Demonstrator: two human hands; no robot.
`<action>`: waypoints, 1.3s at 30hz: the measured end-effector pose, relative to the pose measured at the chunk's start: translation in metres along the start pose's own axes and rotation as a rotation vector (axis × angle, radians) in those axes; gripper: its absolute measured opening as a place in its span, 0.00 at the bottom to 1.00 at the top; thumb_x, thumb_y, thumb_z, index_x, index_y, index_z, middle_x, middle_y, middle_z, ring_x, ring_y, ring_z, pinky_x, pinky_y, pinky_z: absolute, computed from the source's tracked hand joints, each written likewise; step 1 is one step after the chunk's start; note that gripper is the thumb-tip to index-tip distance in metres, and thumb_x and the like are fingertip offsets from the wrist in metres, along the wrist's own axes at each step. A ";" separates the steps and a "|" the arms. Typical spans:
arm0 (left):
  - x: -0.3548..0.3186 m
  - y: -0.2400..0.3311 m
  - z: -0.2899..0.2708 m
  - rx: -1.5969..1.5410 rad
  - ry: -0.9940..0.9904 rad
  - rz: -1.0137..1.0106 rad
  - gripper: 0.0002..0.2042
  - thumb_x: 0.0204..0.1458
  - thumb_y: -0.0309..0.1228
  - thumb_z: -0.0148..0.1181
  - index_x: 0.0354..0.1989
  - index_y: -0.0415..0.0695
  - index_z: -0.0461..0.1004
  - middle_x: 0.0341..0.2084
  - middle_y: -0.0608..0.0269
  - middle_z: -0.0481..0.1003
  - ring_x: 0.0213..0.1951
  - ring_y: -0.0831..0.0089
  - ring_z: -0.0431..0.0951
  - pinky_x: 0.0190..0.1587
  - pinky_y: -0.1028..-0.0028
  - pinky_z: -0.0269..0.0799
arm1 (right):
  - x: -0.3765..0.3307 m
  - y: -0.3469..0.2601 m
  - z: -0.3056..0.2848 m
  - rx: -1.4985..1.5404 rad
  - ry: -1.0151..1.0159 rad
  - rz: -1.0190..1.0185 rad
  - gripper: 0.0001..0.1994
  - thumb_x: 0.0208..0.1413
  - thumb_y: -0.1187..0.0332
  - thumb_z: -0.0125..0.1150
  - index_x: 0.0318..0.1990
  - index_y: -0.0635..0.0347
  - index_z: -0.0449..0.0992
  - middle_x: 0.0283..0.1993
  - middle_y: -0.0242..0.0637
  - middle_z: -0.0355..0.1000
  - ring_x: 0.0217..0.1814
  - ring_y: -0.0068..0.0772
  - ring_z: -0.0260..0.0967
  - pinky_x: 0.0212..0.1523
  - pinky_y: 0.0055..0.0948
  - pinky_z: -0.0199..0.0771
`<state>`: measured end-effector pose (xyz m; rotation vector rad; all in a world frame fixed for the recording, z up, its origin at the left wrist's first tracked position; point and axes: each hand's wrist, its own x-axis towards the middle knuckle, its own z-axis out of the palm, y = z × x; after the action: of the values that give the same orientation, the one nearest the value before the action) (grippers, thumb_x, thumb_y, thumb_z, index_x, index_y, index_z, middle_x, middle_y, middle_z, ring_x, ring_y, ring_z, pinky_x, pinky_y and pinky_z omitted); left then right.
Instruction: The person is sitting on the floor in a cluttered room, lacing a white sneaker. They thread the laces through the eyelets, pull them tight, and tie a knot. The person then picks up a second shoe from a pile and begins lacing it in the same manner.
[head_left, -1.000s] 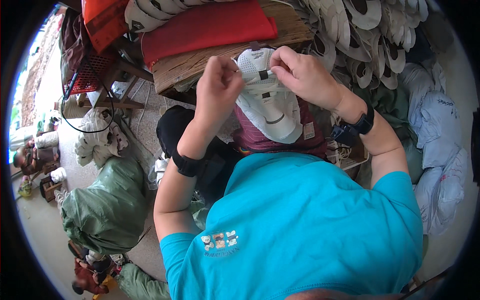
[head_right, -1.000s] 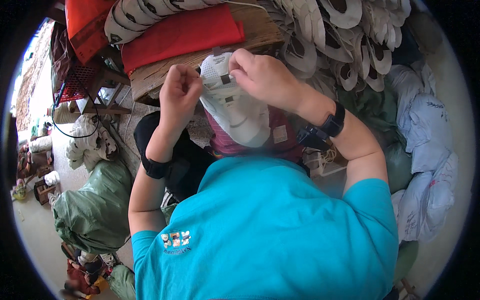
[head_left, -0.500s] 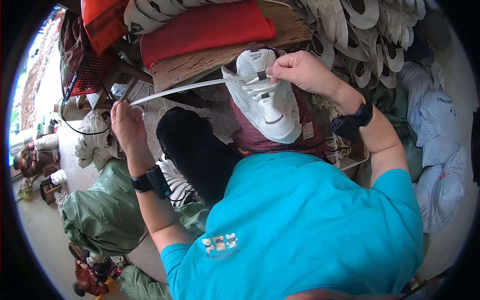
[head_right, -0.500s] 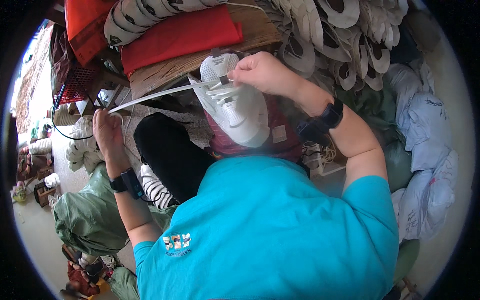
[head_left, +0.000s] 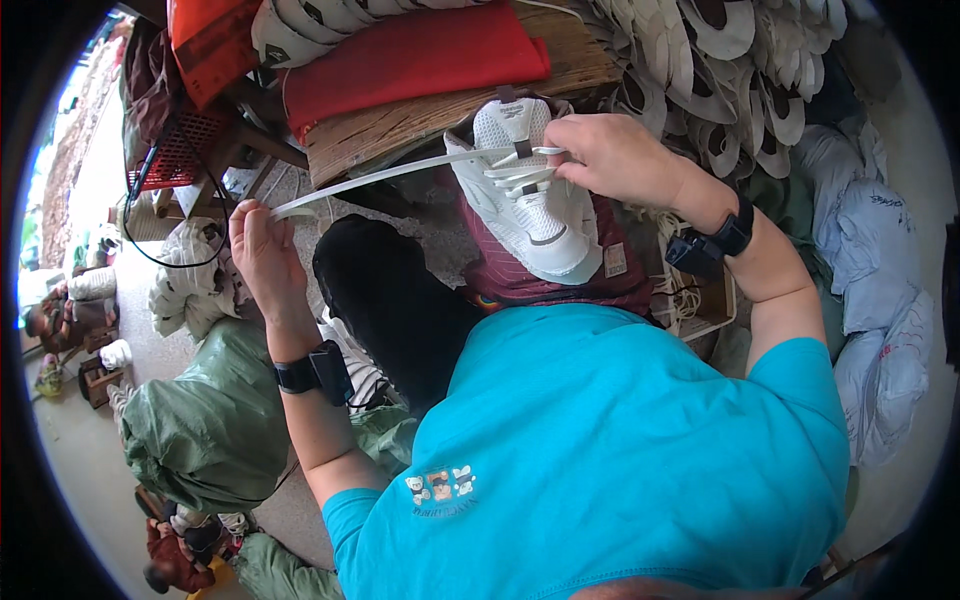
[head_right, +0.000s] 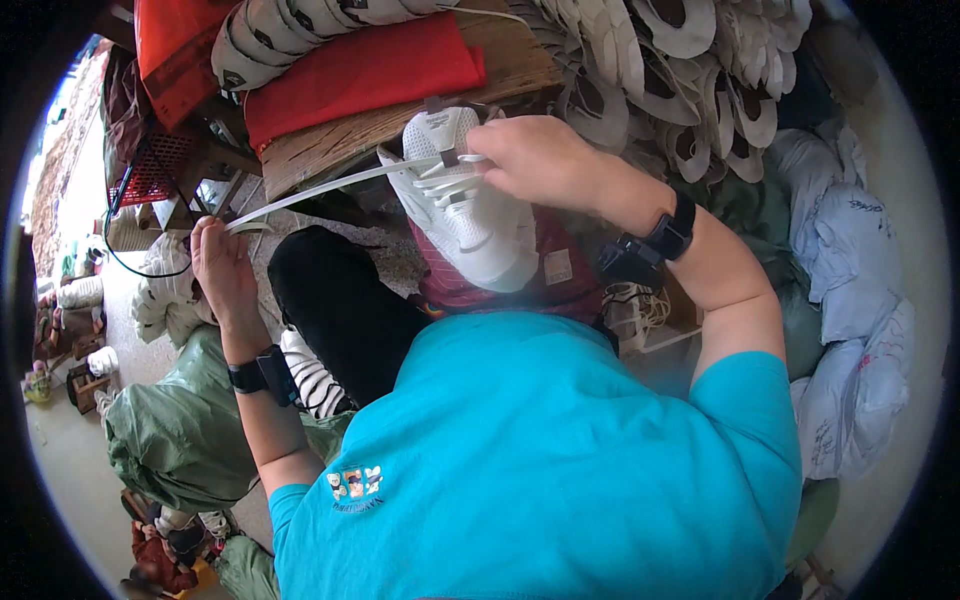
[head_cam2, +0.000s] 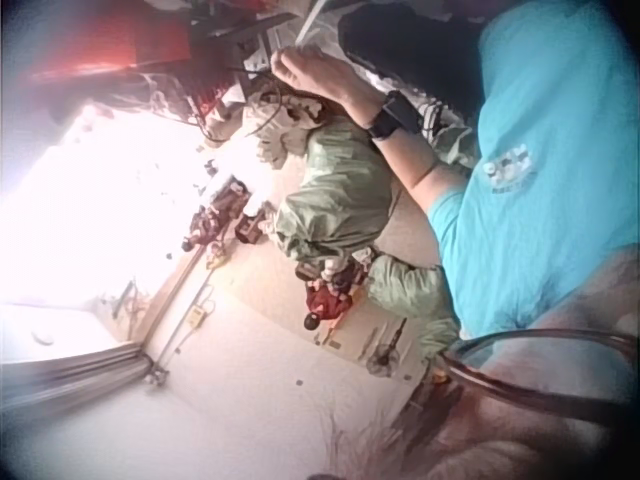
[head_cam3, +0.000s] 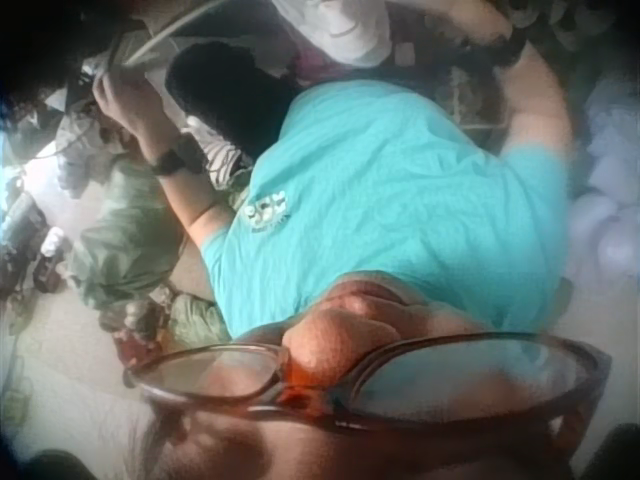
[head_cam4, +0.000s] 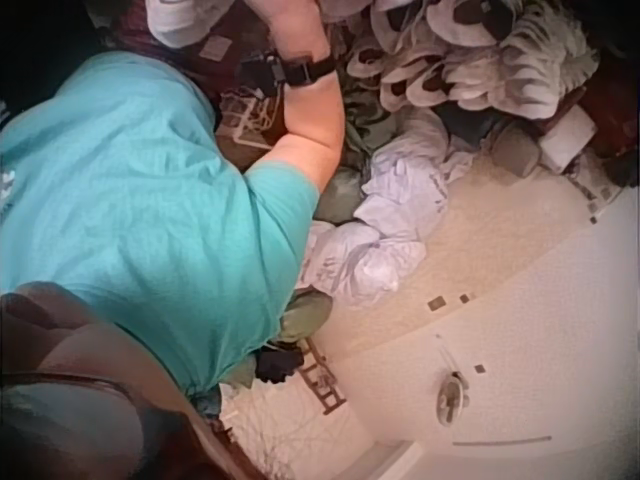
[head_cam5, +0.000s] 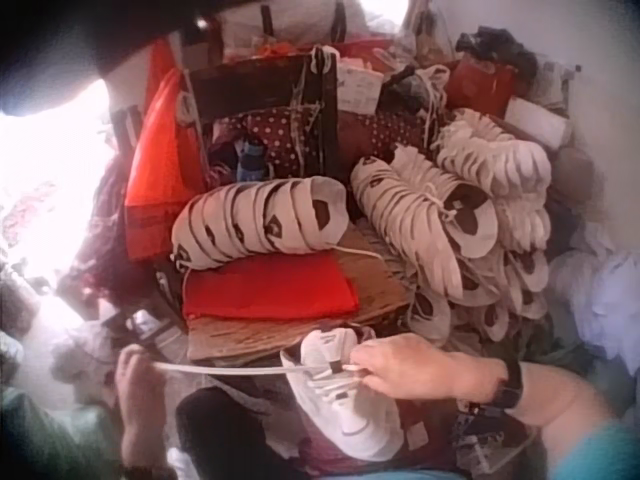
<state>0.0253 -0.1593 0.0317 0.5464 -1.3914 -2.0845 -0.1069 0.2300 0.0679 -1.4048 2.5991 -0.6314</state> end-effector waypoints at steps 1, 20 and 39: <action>-0.004 0.000 0.006 0.010 0.000 0.000 0.04 0.59 0.22 0.55 0.41 0.43 0.70 0.25 0.74 0.68 0.20 0.88 0.58 0.26 0.82 0.57 | 0.000 -0.002 -0.002 0.050 -0.017 0.017 0.07 0.52 0.71 0.61 0.37 0.61 0.72 0.34 0.41 0.73 0.36 0.48 0.74 0.36 0.40 0.72; 0.034 0.008 -0.076 -0.289 0.087 -0.201 0.08 0.54 0.17 0.57 0.37 0.46 0.71 0.20 0.75 0.68 0.19 0.84 0.59 0.27 0.78 0.58 | -0.003 0.004 0.030 0.289 0.360 -0.033 0.11 0.54 0.75 0.65 0.42 0.61 0.70 0.34 0.38 0.69 0.29 0.33 0.70 0.30 0.29 0.71; -0.002 -0.023 -0.001 1.302 -0.210 0.639 0.16 0.53 0.27 0.64 0.51 0.46 0.75 0.44 0.56 0.71 0.36 0.68 0.75 0.38 0.75 0.73 | -0.004 0.018 -0.016 1.203 -0.063 0.557 0.11 0.62 0.61 0.61 0.38 0.59 0.75 0.25 0.21 0.70 0.20 0.07 0.59 0.19 0.14 0.58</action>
<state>0.0220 -0.1518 0.0105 0.2549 -2.5269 -0.5575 -0.1232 0.2471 0.0742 -0.2962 1.7269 -1.5657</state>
